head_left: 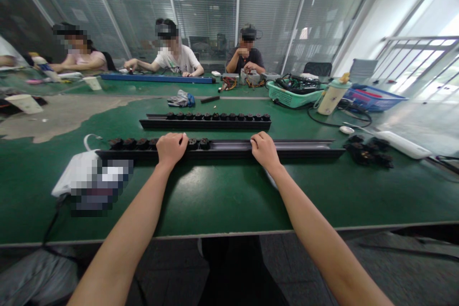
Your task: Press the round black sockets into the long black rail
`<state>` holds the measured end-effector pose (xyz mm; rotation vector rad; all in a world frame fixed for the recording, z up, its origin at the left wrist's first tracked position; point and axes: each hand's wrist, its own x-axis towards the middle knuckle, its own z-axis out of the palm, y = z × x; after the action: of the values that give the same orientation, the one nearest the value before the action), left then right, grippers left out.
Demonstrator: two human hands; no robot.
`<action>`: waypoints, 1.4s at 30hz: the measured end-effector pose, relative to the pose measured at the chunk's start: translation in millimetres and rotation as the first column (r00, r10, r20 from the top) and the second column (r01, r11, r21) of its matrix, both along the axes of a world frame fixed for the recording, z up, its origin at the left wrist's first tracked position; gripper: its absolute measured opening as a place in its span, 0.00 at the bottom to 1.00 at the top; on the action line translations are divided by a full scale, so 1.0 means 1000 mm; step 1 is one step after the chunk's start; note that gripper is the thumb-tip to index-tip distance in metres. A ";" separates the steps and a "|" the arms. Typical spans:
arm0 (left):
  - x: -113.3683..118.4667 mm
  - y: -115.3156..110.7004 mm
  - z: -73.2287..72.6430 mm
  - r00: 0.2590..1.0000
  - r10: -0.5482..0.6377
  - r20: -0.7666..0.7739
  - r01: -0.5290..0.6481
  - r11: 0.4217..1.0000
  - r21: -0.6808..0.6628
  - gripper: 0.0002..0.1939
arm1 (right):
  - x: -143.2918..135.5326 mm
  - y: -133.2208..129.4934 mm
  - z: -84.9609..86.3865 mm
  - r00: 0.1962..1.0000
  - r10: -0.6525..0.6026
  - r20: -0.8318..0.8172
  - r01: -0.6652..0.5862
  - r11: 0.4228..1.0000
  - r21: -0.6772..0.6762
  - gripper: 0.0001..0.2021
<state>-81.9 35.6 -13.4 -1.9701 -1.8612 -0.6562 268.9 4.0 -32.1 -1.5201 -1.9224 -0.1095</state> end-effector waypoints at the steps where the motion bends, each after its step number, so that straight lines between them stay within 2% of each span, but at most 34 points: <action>1: 0.000 0.000 0.000 1.000 -0.004 0.000 0.004 1.000 0.003 0.27 | 0.000 0.000 0.000 1.000 0.001 -0.005 -0.001 1.000 0.002 0.14; 25: 0.000 0.000 -0.001 1.000 0.000 -0.015 0.001 1.000 0.016 0.27 | 0.007 -0.002 0.003 0.998 0.032 -0.050 -0.033 0.999 -0.019 0.12; 42: 0.000 -0.001 0.000 1.000 -0.010 -0.002 0.010 1.000 0.004 0.26 | 0.006 -0.003 0.006 1.000 -0.006 -0.022 0.005 0.999 -0.050 0.13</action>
<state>-82.2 35.0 -13.3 -1.9787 -1.8486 -0.6603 275.3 1.2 -25.9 -1.5534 -1.9165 -0.0477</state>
